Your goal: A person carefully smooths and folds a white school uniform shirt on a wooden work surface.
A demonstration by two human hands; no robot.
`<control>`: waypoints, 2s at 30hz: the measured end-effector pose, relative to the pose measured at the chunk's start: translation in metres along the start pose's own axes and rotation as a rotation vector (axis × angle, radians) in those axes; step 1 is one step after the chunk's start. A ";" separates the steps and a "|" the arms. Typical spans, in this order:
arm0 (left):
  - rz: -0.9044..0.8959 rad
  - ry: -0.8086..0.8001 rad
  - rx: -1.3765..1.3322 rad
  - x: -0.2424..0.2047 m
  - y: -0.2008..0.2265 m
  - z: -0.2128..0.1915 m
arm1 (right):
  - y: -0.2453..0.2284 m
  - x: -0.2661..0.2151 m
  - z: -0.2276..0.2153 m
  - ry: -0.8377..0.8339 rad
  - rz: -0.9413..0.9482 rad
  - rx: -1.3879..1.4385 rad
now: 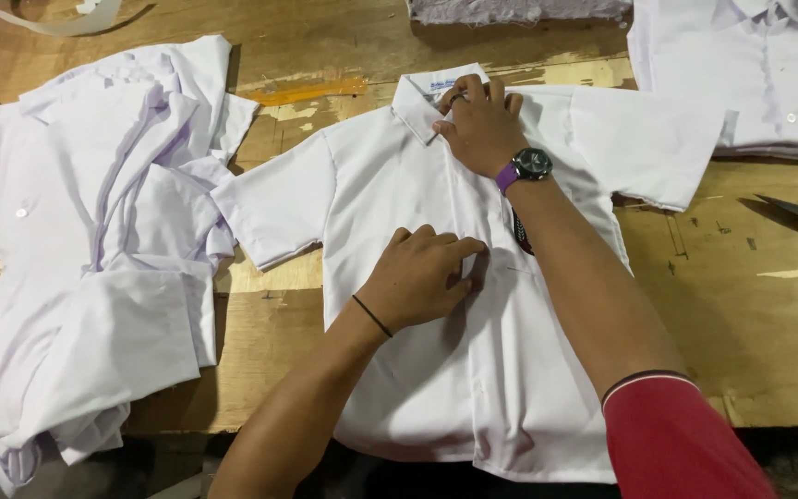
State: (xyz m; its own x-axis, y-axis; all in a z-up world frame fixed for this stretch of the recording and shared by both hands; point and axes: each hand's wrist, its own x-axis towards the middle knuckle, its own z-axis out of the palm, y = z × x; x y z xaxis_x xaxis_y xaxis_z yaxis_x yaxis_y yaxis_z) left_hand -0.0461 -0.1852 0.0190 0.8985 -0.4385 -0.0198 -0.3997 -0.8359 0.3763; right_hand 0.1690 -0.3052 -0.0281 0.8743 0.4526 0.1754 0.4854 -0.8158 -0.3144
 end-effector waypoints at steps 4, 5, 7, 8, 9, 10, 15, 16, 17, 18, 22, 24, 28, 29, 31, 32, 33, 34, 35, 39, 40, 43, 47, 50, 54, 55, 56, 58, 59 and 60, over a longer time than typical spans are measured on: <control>-0.031 -0.054 -0.051 -0.003 0.006 -0.011 | 0.006 -0.008 0.009 0.095 -0.065 0.000; -0.027 -0.053 -0.050 -0.006 0.009 -0.011 | 0.004 -0.007 0.008 0.099 -0.064 -0.002; -0.049 -0.110 0.011 -0.013 0.017 -0.010 | 0.001 -0.006 0.008 0.093 -0.018 -0.004; -0.051 -0.097 0.004 -0.024 0.027 0.000 | 0.004 -0.004 0.009 0.092 -0.029 -0.015; 0.012 0.038 0.074 -0.035 0.037 0.009 | 0.007 -0.002 0.010 0.083 -0.031 -0.055; 0.076 0.169 0.153 -0.046 0.044 0.016 | 0.009 0.003 0.012 0.080 -0.029 -0.089; 0.006 0.015 -0.188 -0.133 0.104 0.024 | -0.008 -0.055 -0.038 -0.064 -0.144 -0.111; -0.028 -0.161 -0.489 -0.155 0.112 0.030 | -0.014 -0.074 -0.045 -0.144 -0.170 -0.086; -0.032 -0.160 -0.493 -0.165 0.108 0.058 | -0.012 -0.088 -0.049 -0.148 -0.173 -0.086; -0.199 -0.233 -0.734 -0.178 0.107 0.088 | -0.012 -0.104 -0.050 -0.124 -0.260 -0.073; -0.753 -0.191 -0.932 -0.195 0.117 0.166 | -0.017 -0.148 -0.044 -0.126 -0.381 -0.125; -0.754 0.052 -1.121 -0.197 0.121 0.196 | -0.028 -0.164 -0.047 -0.210 -0.359 -0.081; -0.784 0.612 -1.783 -0.190 0.131 0.234 | -0.037 -0.177 -0.057 -0.401 -0.294 0.042; -0.788 0.602 -1.782 -0.185 0.134 0.225 | -0.034 -0.179 -0.061 -0.403 -0.286 0.045; -0.714 0.698 -1.929 -0.180 0.149 0.210 | -0.029 -0.188 -0.063 -0.354 -0.260 0.043; -0.723 0.700 -1.938 -0.184 0.152 0.207 | -0.029 -0.198 -0.068 -0.366 -0.261 0.040; -0.771 0.672 -1.961 -0.188 0.155 0.204 | -0.031 -0.208 -0.074 -0.346 -0.276 0.037; -0.809 0.647 -1.983 -0.189 0.155 0.200 | -0.032 -0.214 -0.081 -0.319 -0.296 0.032; -0.809 0.653 -1.990 -0.191 0.156 0.209 | -0.032 -0.221 -0.081 -0.324 -0.301 0.026; -0.782 0.806 -2.085 -0.197 0.161 0.220 | -0.032 -0.237 -0.078 -0.383 -0.264 0.021; -0.845 0.814 -2.100 -0.197 0.163 0.217 | -0.031 -0.238 -0.078 -0.365 -0.267 0.036; -0.687 0.795 -2.234 -0.196 0.165 0.212 | -0.028 -0.243 -0.072 -0.288 -0.282 0.005; -0.705 0.736 -2.252 -0.188 0.165 0.209 | -0.048 -0.295 -0.074 -0.151 -0.331 -0.094; -0.739 0.806 -2.183 -0.182 0.164 0.208 | -0.073 -0.345 -0.076 -0.190 -0.319 -0.034; -0.949 0.834 -2.034 -0.178 0.174 0.185 | -0.080 -0.375 -0.059 0.039 -0.325 -0.146; -0.980 0.829 -1.985 -0.178 0.178 0.174 | -0.082 -0.376 -0.057 0.127 -0.323 -0.171; -0.979 0.820 -1.984 -0.179 0.175 0.177 | -0.083 -0.377 -0.056 0.129 -0.316 -0.173; -0.927 0.787 -1.798 -0.182 0.170 0.180 | -0.086 -0.377 -0.054 0.186 -0.305 -0.194; -0.919 0.786 -1.798 -0.182 0.168 0.183 | -0.087 -0.377 -0.055 0.192 -0.305 -0.197; -0.907 0.810 -1.773 -0.183 0.166 0.187 | -0.086 -0.377 -0.056 0.184 -0.312 -0.193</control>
State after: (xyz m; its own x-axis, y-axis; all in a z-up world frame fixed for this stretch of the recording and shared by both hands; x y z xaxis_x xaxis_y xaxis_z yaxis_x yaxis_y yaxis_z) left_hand -0.3104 -0.3057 -0.0886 0.7467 0.4021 -0.5299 0.1859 0.6388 0.7466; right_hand -0.2027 -0.4256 -0.0146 0.6623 0.6312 0.4037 0.7028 -0.7101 -0.0425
